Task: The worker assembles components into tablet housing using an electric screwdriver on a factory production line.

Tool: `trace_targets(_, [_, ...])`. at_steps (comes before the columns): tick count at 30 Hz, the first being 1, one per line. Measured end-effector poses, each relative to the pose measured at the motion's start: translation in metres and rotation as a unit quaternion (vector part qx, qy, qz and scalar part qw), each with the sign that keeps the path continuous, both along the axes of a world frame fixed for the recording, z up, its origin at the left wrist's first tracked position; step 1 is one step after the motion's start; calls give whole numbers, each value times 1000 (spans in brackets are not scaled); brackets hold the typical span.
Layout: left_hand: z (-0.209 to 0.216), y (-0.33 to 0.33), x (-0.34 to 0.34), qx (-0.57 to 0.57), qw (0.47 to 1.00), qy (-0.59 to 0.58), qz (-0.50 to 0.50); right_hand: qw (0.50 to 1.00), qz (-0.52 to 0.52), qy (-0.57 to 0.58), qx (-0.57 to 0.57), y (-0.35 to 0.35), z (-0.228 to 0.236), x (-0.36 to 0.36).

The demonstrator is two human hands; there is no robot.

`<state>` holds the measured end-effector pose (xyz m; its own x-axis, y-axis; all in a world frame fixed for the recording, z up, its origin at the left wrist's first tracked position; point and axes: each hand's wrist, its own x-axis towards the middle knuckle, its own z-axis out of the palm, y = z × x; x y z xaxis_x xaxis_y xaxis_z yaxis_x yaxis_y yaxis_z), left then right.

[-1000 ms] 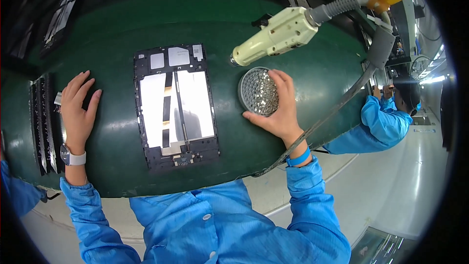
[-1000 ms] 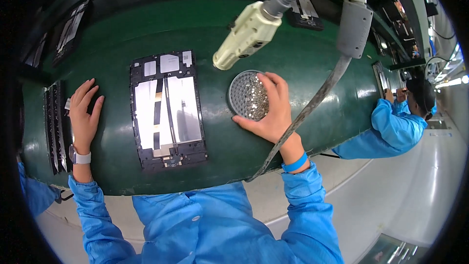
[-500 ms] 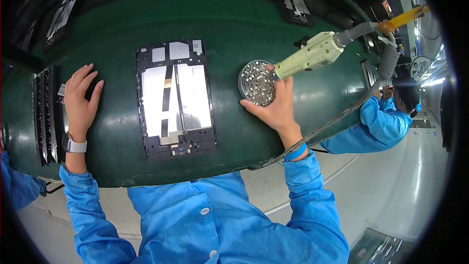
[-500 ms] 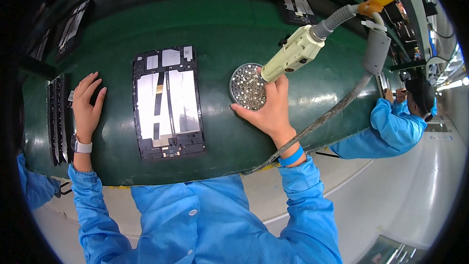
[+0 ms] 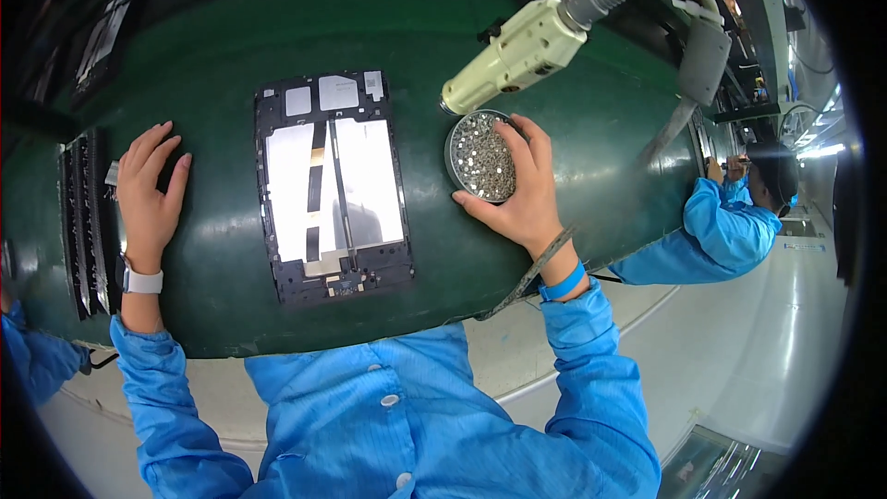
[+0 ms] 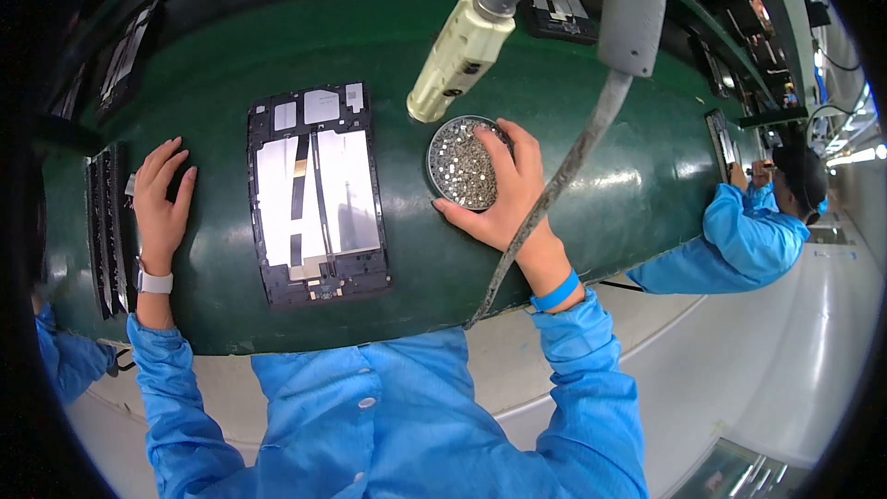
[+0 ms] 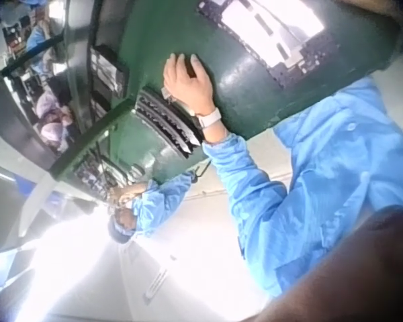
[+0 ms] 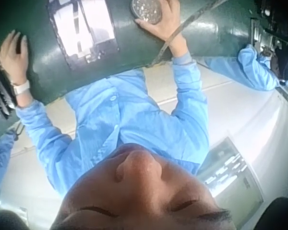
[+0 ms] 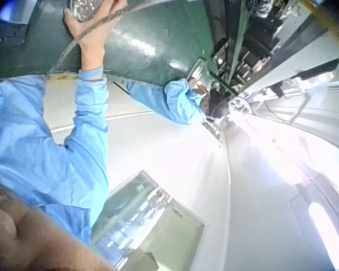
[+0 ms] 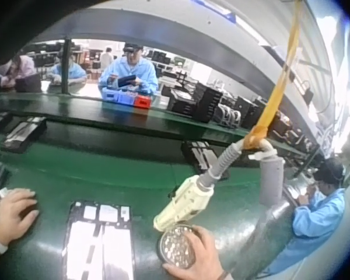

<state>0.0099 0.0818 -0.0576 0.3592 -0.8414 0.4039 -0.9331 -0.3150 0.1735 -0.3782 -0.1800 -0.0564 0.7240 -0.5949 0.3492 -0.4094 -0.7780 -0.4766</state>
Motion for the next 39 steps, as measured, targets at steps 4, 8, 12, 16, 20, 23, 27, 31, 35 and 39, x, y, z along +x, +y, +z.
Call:
trace_targets(4, [-2, -1, 1, 1, 1000, 2, 3, 984, 17, 141, -110, 12, 6, 1])
trace_targets(8, [-4, 0, 1, 0, 1000, 3, 4, 968, 104, 197, -112, 36, 12, -2])
trace_targets(12, [-3, 1, 3, 6, 1000, -4, 0, 963, 127, 201, -125, 26, 21, 17])
trace_targets(16, [-7, 5, 3, -2, 1000, 0, 5, 963, 115, 221, -106, 23, 21, -9])
trace_targets(20, [-3, 0, 0, -18, 1000, -15, -3, 959, 158, 217, -92, 42, 27, -16])
trace_targets(23, [-4, -2, -1, -15, 1000, -17, -9, 962, 149, 194, -119, 24, 17, 2])
trace_targets(27, [-1, 3, -3, -12, 1000, -6, -2, 982, 158, 36, -93, -16, -3, -8])
trace_targets(31, [-5, 4, 2, 14, 1000, 4, 2, 993, 71, 16, -97, -15, 1, 10])
trace_targets(35, [-7, 7, 3, 12, 1000, 6, -2, 998, -30, 15, -62, -13, -7, 10])
trace_targets(39, [-4, 4, 0, 30, 999, 17, 13, 999, -18, 9, -43, -4, -1, 8])
